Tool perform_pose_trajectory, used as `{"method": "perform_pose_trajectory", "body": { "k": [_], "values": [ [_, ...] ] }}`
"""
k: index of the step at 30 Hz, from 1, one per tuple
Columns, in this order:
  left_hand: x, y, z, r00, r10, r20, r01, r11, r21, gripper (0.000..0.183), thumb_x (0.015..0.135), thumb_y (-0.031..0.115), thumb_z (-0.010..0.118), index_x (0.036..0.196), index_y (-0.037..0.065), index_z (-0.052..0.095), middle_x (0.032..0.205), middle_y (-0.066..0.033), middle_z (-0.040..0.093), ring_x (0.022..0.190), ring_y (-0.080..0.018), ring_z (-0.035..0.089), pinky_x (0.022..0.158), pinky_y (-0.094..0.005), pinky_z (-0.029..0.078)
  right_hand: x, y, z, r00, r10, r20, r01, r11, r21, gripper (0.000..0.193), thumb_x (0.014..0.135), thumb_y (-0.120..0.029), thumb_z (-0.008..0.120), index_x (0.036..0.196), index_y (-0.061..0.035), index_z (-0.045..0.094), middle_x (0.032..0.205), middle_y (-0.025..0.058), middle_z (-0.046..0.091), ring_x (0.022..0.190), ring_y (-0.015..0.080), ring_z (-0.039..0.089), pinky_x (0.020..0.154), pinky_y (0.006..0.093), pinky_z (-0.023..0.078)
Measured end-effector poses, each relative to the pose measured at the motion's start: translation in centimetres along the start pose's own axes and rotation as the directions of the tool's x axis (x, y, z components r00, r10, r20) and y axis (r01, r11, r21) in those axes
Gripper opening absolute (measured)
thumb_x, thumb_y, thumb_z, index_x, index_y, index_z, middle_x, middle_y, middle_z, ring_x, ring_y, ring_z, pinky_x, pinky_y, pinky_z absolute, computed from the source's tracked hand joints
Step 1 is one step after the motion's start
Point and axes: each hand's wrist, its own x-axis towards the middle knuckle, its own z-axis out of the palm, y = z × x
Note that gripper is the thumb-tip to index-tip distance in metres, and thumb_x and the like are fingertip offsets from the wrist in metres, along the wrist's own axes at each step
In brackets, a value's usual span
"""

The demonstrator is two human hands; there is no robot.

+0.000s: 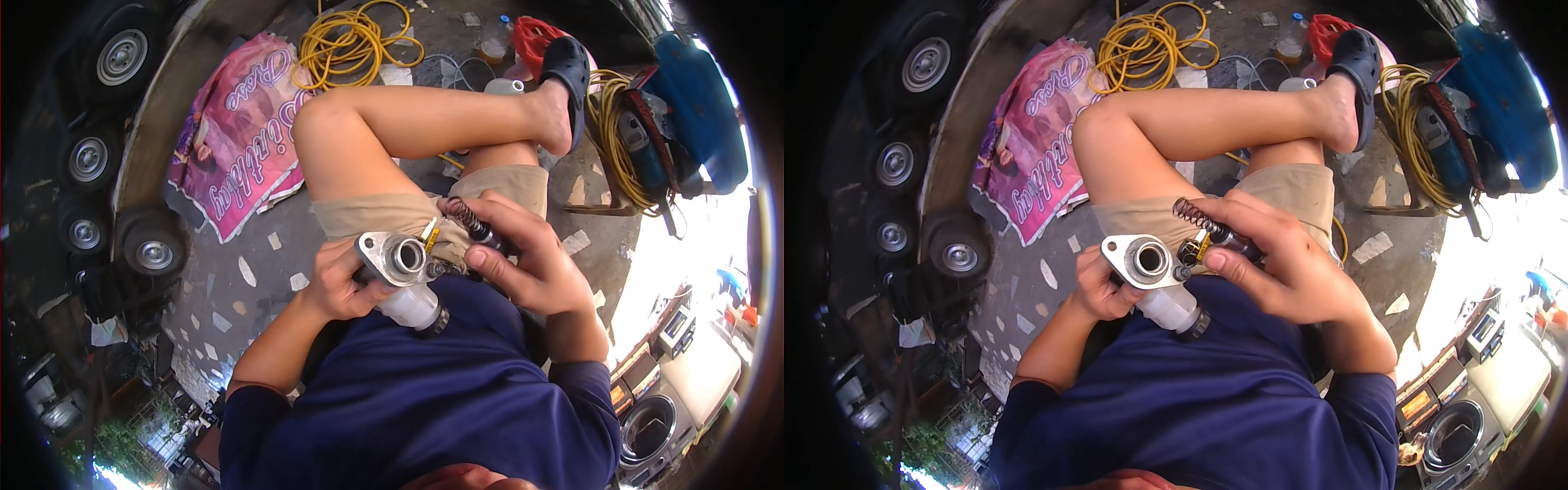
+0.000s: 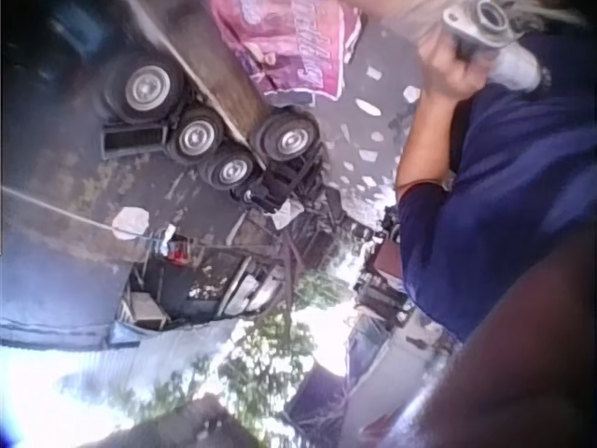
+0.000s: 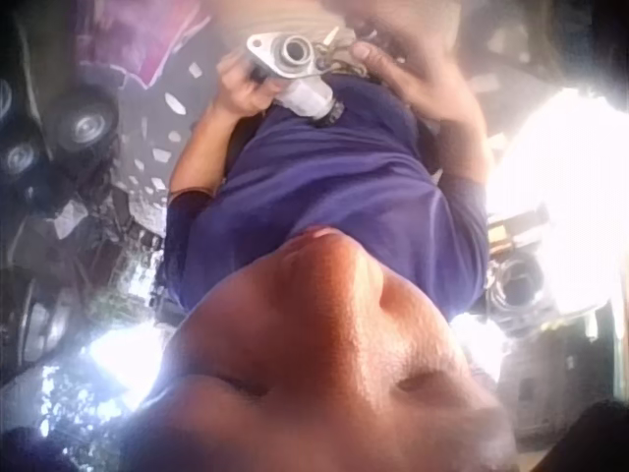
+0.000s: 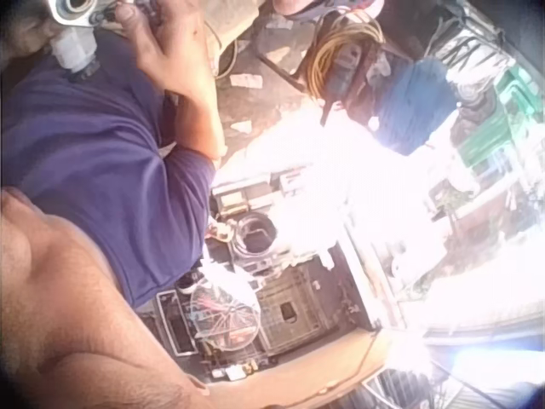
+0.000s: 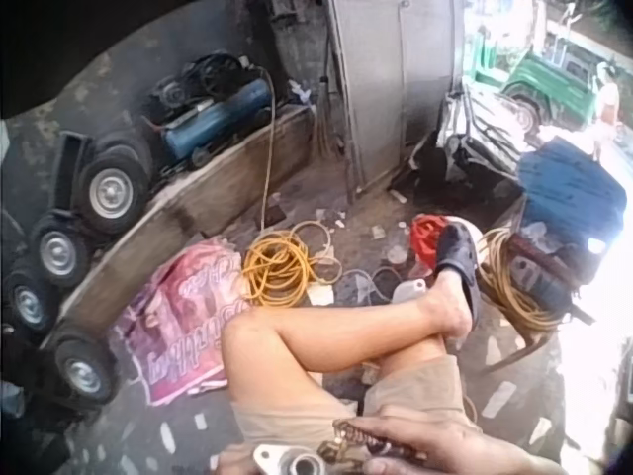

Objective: Disassembling and assembling the internal components of a vehicle brake master cylinder.

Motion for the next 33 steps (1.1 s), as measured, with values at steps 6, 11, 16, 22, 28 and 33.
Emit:
{"method": "perform_pose_trajectory", "body": {
  "k": [6,11,16,22,28,33],
  "values": [
    [0.2,-0.1,0.3,0.999,0.031,-0.026,-0.031,0.999,0.008,0.049,0.091,0.041,0.077,0.105,-0.005,0.072,0.094,-0.0166,0.077,0.081,-0.0305,0.077,0.073,-0.0373,0.06,-0.2,-2.1,0.1,0.99,-0.14,-0.014,0.125,0.92,-0.372,0.046,0.086,0.005,0.069,0.132,-0.0001,0.066,0.093,0.0122,0.058,0.084,0.0278,0.064,0.076,0.0348,0.053],
    [-0.2,-0.6,0.2,0.992,0.081,-0.096,-0.08,0.997,0.016,0.05,0.091,0.044,0.077,0.1,-0.005,0.072,0.09,-0.0158,0.077,0.075,-0.0287,0.077,0.068,-0.0365,0.06,0.2,-3.3,-0.2,0.927,-0.337,-0.165,0.268,0.902,-0.338,0.039,0.072,0.013,0.077,0.11,0.0007,0.074,0.097,0.014,0.066,0.088,0.024,0.069,0.072,0.0328,0.055],
    [-0.1,-0.8,-0.2,0.98,0.196,0.015,-0.194,0.976,-0.103,0.045,0.083,0.025,0.079,0.117,-0.002,0.067,0.104,-0.0168,0.075,0.085,-0.0331,0.074,0.074,-0.0407,0.058,-1.2,-3.1,0.3,0.863,-0.398,-0.31,0.357,0.916,-0.182,0.032,0.071,0.009,0.083,0.1,0.0033,0.071,0.094,0.0187,0.07,0.082,0.0249,0.072,0.071,0.0325,0.058],
    [0.0,-0.4,0.4,0.975,0.215,0.049,-0.21,0.974,-0.082,0.043,0.082,0.021,0.079,0.117,0.0,0.067,0.108,-0.0142,0.075,0.085,-0.0318,0.073,0.072,-0.0406,0.056,-1.1,-1.9,0.6,0.85,-0.369,-0.377,0.38,0.924,-0.046,0.029,0.078,-0.001,0.088,0.098,-0.0001,0.067,0.093,0.0191,0.07,0.082,0.0247,0.073,0.072,0.033,0.06],
    [0.1,-0.8,0.3,0.979,0.19,0.071,-0.183,0.978,-0.103,0.042,0.084,0.021,0.077,0.117,-0.002,0.066,0.104,-0.016,0.075,0.082,-0.0325,0.073,0.069,-0.0398,0.056,-1.2,-1.3,0.9,0.832,-0.314,-0.457,0.376,0.926,0.048,0.031,0.078,-0.006,0.09,0.098,-0.0012,0.065,0.09,0.0175,0.069,0.08,0.0226,0.072,0.071,0.0325,0.06],
    [0.0,-1.2,0.7,0.982,0.181,0.057,-0.171,0.974,-0.146,0.042,0.085,0.022,0.077,0.116,-0.003,0.065,0.103,-0.0169,0.075,0.081,-0.0326,0.073,0.069,-0.0397,0.056,-1.1,-0.8,0.8,0.838,-0.305,-0.452,0.381,0.921,0.086,0.031,0.079,-0.007,0.089,0.098,-0.0013,0.065,0.09,0.018,0.069,0.08,0.022,0.071,0.07,0.031,0.059]
  ]
}}
